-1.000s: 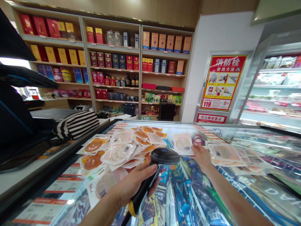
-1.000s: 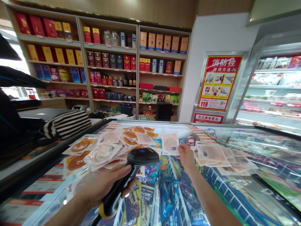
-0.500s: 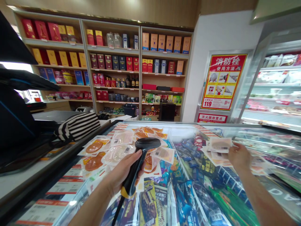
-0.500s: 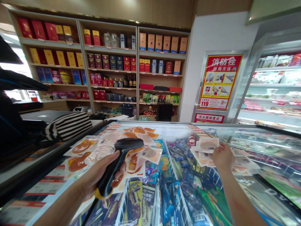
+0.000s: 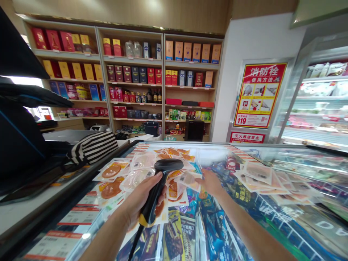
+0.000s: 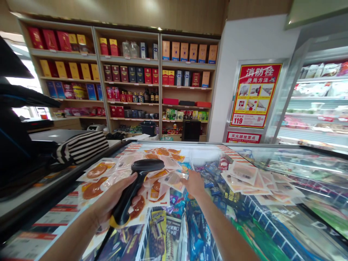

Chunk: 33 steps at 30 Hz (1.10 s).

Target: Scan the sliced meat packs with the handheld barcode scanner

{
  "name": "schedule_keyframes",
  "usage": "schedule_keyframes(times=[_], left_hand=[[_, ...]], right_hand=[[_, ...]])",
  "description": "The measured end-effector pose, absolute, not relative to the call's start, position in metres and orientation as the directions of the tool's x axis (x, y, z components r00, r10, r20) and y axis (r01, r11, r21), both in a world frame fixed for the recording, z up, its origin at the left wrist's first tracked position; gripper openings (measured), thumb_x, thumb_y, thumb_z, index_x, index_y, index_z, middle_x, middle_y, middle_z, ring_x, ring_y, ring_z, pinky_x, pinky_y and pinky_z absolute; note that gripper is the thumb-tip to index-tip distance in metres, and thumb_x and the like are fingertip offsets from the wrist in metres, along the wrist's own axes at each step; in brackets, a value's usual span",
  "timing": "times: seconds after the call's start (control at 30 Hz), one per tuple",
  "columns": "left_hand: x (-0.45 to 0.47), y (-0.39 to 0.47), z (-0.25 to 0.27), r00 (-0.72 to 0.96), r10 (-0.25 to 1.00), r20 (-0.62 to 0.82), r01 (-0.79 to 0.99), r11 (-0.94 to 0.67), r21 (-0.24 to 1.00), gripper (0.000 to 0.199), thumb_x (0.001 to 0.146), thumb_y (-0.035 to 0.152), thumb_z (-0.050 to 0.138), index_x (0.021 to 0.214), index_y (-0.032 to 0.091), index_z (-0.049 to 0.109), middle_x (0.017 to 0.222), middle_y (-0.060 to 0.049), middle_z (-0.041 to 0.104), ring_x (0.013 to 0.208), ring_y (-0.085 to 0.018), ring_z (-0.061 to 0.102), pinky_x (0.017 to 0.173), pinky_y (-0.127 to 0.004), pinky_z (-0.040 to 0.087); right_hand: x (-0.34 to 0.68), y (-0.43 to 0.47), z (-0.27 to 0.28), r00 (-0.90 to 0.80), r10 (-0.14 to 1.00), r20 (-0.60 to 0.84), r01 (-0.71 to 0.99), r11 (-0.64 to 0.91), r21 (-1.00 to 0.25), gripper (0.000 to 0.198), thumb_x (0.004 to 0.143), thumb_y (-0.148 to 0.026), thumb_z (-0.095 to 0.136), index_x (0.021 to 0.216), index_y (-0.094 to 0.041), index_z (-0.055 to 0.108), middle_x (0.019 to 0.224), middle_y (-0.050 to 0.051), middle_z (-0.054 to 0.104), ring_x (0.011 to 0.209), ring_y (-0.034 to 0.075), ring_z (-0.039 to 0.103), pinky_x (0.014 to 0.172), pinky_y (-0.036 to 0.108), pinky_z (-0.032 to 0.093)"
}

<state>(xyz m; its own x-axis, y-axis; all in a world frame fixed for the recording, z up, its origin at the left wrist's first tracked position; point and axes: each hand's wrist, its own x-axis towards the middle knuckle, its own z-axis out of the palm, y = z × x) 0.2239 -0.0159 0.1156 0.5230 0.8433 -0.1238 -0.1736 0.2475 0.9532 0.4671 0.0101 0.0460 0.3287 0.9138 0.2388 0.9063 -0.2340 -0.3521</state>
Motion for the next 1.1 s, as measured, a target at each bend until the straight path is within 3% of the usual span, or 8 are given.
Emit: schedule_keyframes(times=[0.13, 0.23, 0.43, 0.53, 0.6, 0.7, 0.87, 1.1], left_hand=[[0.225, -0.017, 0.114, 0.545, 0.828, -0.134, -0.161, 0.26, 0.952, 0.03, 0.069, 0.045, 0.045, 0.068, 0.015, 0.046, 0.052, 0.001, 0.049, 0.039, -0.007, 0.04, 0.038, -0.019, 0.031], [0.225, -0.018, 0.111, 0.552, 0.822, -0.141, -0.135, 0.255, 0.957, 0.03, 0.069, 0.046, 0.043, 0.066, 0.016, 0.045, 0.05, 0.002, 0.046, 0.039, -0.007, 0.039, 0.038, -0.019, 0.03], [0.223, -0.018, 0.107, 0.622, 0.775, -0.112, -0.076, 0.203, 0.976, 0.03, 0.072, 0.043, 0.041, 0.066, 0.014, 0.047, 0.055, 0.0, 0.048, 0.042, -0.006, 0.041, 0.039, -0.019, 0.03], [0.223, -0.017, 0.107, 0.615, 0.778, -0.132, -0.072, 0.222, 0.972, 0.027, 0.072, 0.042, 0.041, 0.069, 0.015, 0.046, 0.059, 0.0, 0.05, 0.043, -0.007, 0.043, 0.04, -0.019, 0.03], [0.222, -0.018, 0.107, 0.605, 0.782, -0.149, -0.067, 0.237, 0.969, 0.027, 0.072, 0.043, 0.041, 0.071, 0.016, 0.045, 0.06, 0.0, 0.05, 0.044, -0.007, 0.043, 0.04, -0.019, 0.03], [0.223, -0.02, 0.109, 0.616, 0.776, -0.137, -0.084, 0.237, 0.968, 0.027, 0.073, 0.043, 0.041, 0.07, 0.016, 0.046, 0.058, 0.0, 0.049, 0.043, -0.007, 0.042, 0.04, -0.019, 0.03], [0.225, -0.023, 0.11, 0.642, 0.755, -0.132, -0.103, 0.255, 0.961, 0.028, 0.073, 0.041, 0.042, 0.068, 0.014, 0.047, 0.059, 0.0, 0.05, 0.043, -0.006, 0.043, 0.041, -0.018, 0.03], [0.232, -0.032, 0.111, 0.68, 0.727, -0.1, -0.118, 0.244, 0.963, 0.027, 0.072, 0.04, 0.044, 0.069, 0.014, 0.05, 0.057, -0.001, 0.051, 0.043, -0.006, 0.043, 0.041, -0.018, 0.03]], right_hand=[[0.476, 0.015, 0.043, 0.317, 0.933, 0.171, 0.87, -0.214, -0.444, 0.026, 0.062, -0.024, 0.048, 0.084, -0.016, 0.059, 0.077, 0.006, 0.063, 0.075, 0.018, 0.056, 0.066, 0.025, 0.038], [0.488, 0.01, 0.042, 0.334, 0.918, 0.213, 0.825, -0.175, -0.538, 0.021, 0.066, -0.024, 0.043, 0.074, -0.015, 0.06, 0.076, 0.006, 0.063, 0.074, 0.017, 0.056, 0.065, 0.024, 0.038], [0.482, 0.008, 0.038, 0.35, 0.91, 0.222, 0.744, -0.126, -0.656, 0.041, 0.066, -0.043, 0.042, 0.09, -0.014, 0.056, 0.076, 0.007, 0.063, 0.073, 0.019, 0.056, 0.061, 0.026, 0.04], [0.466, 0.014, 0.041, 0.328, 0.928, 0.174, 0.736, -0.136, -0.663, 0.03, 0.057, -0.033, 0.054, 0.081, -0.016, 0.06, 0.071, 0.004, 0.062, 0.071, 0.019, 0.056, 0.059, 0.025, 0.04], [0.463, 0.013, 0.047, 0.351, 0.932, 0.086, 0.649, -0.176, -0.74, 0.018, 0.055, -0.023, 0.053, 0.07, -0.017, 0.06, 0.061, 0.002, 0.06, 0.063, 0.017, 0.056, 0.054, 0.024, 0.039], [0.477, 0.001, 0.054, 0.412, 0.909, -0.058, 0.354, -0.218, -0.909, 0.012, 0.058, -0.02, 0.047, 0.066, -0.016, 0.054, 0.05, -0.001, 0.054, 0.051, 0.014, 0.053, 0.047, 0.024, 0.04], [0.518, -0.017, 0.049, 0.563, 0.826, -0.018, 0.063, -0.065, -0.996, 0.017, 0.059, -0.026, 0.049, 0.075, -0.018, 0.048, 0.058, 0.0, 0.057, 0.054, 0.015, 0.055, 0.048, 0.026, 0.044], [0.533, -0.014, 0.046, 0.607, 0.792, 0.073, 0.104, 0.012, -0.995, 0.025, 0.063, -0.03, 0.045, 0.085, -0.019, 0.045, 0.076, 0.004, 0.062, 0.063, 0.016, 0.058, 0.05, 0.025, 0.045]])
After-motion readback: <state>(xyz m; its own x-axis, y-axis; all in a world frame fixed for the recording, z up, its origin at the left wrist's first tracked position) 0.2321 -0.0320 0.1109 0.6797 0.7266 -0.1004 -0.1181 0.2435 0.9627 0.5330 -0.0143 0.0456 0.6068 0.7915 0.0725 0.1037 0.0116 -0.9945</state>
